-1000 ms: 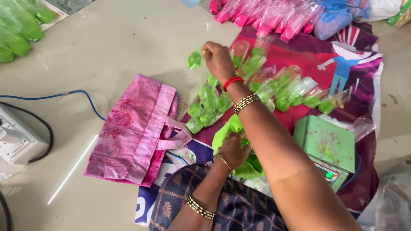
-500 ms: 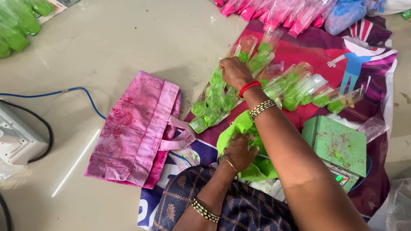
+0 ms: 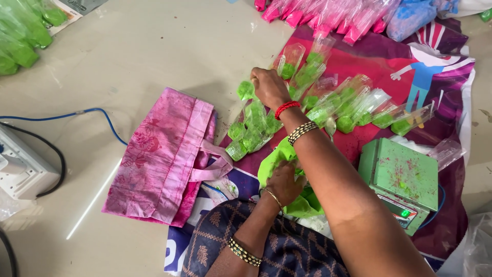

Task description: The person scoops green powder into plastic bags and weighs them on a digital scale.

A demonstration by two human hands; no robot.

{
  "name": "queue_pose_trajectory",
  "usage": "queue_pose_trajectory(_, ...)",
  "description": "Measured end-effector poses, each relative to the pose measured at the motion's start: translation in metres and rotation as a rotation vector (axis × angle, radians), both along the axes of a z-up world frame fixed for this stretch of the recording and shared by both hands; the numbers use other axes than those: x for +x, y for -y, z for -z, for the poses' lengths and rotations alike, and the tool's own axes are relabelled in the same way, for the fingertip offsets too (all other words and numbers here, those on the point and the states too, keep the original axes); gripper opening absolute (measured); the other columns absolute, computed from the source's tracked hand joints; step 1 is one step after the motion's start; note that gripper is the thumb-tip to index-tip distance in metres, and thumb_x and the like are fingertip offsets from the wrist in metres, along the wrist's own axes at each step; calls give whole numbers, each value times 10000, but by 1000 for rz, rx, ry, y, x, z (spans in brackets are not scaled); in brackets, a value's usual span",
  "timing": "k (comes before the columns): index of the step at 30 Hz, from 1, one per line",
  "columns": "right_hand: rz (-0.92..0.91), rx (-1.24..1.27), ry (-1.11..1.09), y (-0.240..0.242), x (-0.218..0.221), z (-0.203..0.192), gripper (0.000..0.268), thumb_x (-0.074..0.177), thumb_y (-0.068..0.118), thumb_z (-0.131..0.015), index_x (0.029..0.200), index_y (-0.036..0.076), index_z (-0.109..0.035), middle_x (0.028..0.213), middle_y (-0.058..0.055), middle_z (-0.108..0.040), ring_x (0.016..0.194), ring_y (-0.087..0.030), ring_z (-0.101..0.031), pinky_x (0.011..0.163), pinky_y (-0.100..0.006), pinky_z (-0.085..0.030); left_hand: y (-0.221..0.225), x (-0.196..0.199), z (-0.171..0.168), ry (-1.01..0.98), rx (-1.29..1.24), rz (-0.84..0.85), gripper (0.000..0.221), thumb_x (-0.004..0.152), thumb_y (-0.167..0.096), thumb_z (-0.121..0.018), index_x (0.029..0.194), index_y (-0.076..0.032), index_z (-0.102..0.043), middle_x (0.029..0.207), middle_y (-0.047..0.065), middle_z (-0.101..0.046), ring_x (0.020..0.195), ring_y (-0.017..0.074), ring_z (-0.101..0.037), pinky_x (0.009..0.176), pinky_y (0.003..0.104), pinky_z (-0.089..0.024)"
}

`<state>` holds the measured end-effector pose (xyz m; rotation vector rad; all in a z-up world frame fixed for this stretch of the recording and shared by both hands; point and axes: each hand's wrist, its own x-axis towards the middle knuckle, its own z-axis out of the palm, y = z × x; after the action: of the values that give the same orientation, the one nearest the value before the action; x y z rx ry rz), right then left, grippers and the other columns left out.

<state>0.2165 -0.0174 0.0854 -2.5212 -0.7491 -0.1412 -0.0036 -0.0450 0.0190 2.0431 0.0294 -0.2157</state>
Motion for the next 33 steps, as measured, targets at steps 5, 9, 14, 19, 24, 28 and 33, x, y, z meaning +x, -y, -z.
queue_pose_trajectory(5,-76,-97,-47,-6,17,50,184,973,6,-560,1104,14,-689,1057,-211,-738,998,-342,-728,874,-465,-593,-1,3,13,22,16,12,498,873,-242,-669,1342,-100,-578,1351,224,-564,1246,420,-564,1011,560,-474)
queue_pose_trajectory(9,-89,-185,-51,-7,-4,38,238,944,24,-606,1173,-11,-660,1110,-263,-706,1056,-405,-679,887,-504,-551,-2,3,24,88,-4,14,487,869,-221,-654,1331,-77,-599,1314,247,-577,1214,437,-572,1012,534,-477)
queue_pose_trajectory(14,-116,-62,35,3,-4,29,270,932,-33,-567,1188,-19,-654,1149,-249,-707,1033,-389,-717,912,-465,-574,1,10,43,147,-7,-9,444,875,-220,-699,1265,-27,-611,1232,255,-617,1127,423,-625,980,496,-505)
queue_pose_trajectory(19,-155,243,231,25,-55,-3,232,945,-36,-597,1166,-23,-665,1149,-225,-727,1043,-374,-726,911,-433,-586,-2,15,51,164,-202,-76,378,854,-164,-693,1213,-55,-651,1128,217,-675,909,362,-718,860,449,-570)
queue_pose_trajectory(24,-39,500,31,58,-159,-37,208,972,-1,-573,1153,18,-674,1049,-142,-766,952,-261,-778,768,-348,-604,-8,19,52,194,-180,-52,468,782,-109,-724,1231,-42,-609,1132,212,-681,900,322,-717,784,436,-581)
queue_pose_trajectory(28,-21,486,135,115,-223,-43,156,1005,-2,-605,1148,4,-667,1035,-143,-761,958,-259,-772,836,-359,-604,-11,22,62,343,82,51,327,877,-137,-735,1183,-43,-669,1063,208,-734,967,358,-700,829,448,-561)
queue_pose_trajectory(33,59,149,-31,219,-273,-48,253,923,20,-616,1172,16,-665,1029,-176,-736,851,-312,-746,741,-407,-596,-18,8,37,366,-7,-91,239,875,-151,-720,1092,-57,-691,1043,149,-747,824,292,-732,784,403,-577)
